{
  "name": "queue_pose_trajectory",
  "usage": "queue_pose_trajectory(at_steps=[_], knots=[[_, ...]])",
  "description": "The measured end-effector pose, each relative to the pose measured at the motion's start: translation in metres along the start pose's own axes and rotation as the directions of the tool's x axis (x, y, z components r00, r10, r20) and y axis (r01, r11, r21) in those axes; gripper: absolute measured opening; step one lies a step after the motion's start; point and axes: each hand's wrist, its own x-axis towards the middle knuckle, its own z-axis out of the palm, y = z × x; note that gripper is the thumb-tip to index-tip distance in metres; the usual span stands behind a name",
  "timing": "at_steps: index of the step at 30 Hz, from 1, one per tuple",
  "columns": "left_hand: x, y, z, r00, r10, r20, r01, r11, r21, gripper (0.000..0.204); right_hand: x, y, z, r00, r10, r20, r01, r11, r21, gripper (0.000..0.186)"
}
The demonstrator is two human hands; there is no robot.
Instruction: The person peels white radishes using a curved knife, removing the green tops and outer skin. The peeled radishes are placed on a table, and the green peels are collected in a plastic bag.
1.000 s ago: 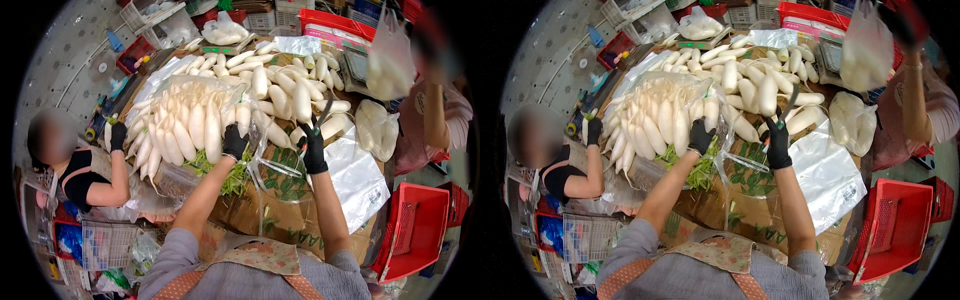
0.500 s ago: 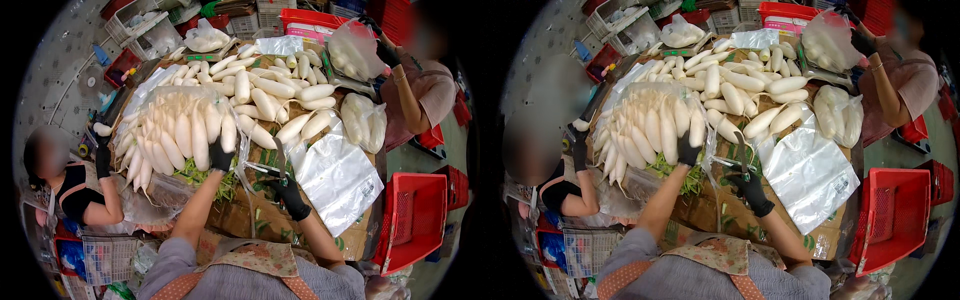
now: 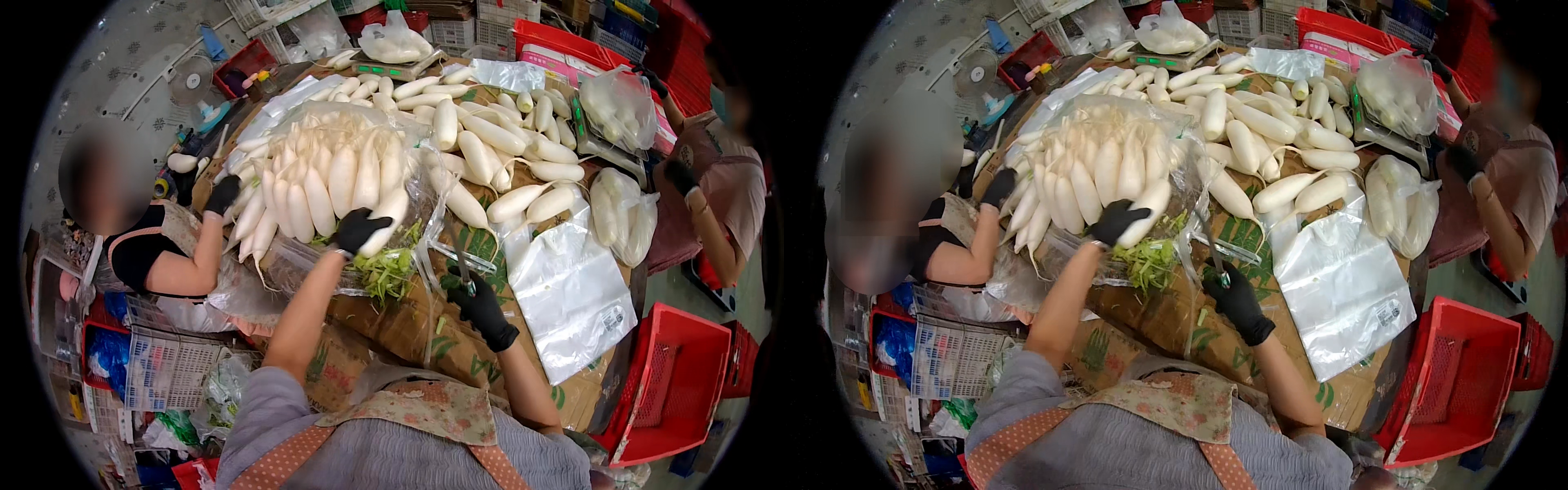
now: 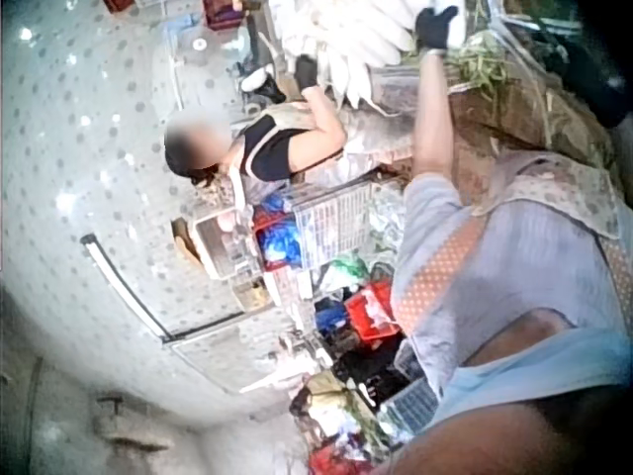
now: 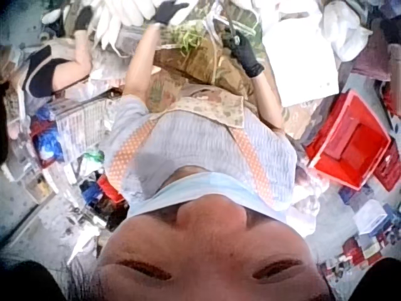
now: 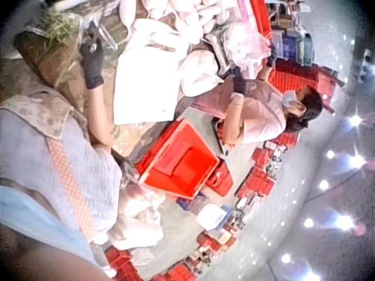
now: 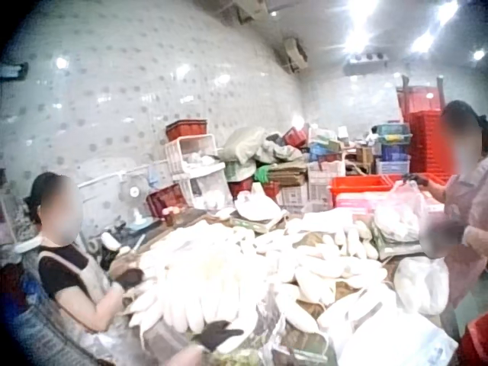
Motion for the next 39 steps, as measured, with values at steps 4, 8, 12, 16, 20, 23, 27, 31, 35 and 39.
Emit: queue_pose_trajectory(at_steps=[4,8,12,16,20,23,27,31,35,39], knots=[[-0.067,-0.010,-0.040,0.964,0.121,0.237,0.156,0.462,-0.873,0.038,0.000,0.001,0.003,0.990,-0.144,0.010,0.128,0.849,-0.513,0.037],[-0.130,-0.007,-0.020,0.963,-0.025,0.267,0.255,-0.218,-0.942,0.060,0.002,-0.015,0.033,0.945,-0.326,-0.037,0.278,0.856,-0.436,0.025],[-0.147,-0.024,-0.027,0.976,0.131,-0.172,-0.139,-0.227,-0.964,0.066,0.000,-0.017,0.048,0.931,-0.341,-0.132,0.282,0.900,-0.332,0.025],[-0.143,0.026,-0.031,0.951,-0.068,-0.301,-0.309,-0.207,-0.928,0.053,-0.005,-0.019,0.055,0.911,-0.360,-0.200,0.276,0.894,-0.354,0.026],[-0.137,0.041,-0.014,0.971,-0.130,-0.199,-0.232,-0.345,-0.909,0.052,-0.010,-0.042,0.079,0.810,-0.581,-0.086,0.436,0.693,-0.575,0.027],[-0.133,0.042,-0.005,0.987,-0.139,-0.079,-0.139,-0.504,-0.852,0.053,0.002,-0.042,0.089,0.799,-0.598,-0.058,0.432,0.639,-0.637,0.026],[-0.134,0.051,0.002,0.984,-0.177,-0.008,-0.106,-0.555,-0.825,0.054,0.010,-0.044,0.089,0.805,-0.593,-0.023,0.439,0.622,-0.649,0.027],[-0.131,0.042,0.006,0.988,-0.151,0.017,-0.077,-0.598,-0.798,0.052,0.018,-0.043,0.090,0.764,-0.645,-0.014,0.492,0.596,-0.635,0.028],[-0.133,0.042,0.005,0.989,-0.140,0.055,-0.055,-0.673,-0.738,0.051,0.029,-0.042,0.094,0.778,-0.629,0.021,0.450,0.533,-0.716,0.021],[-0.131,0.033,-0.003,0.965,-0.258,-0.043,-0.179,-0.533,-0.827,0.049,0.060,0.020,0.061,0.949,-0.297,0.110,0.266,0.559,-0.786,0.030]])
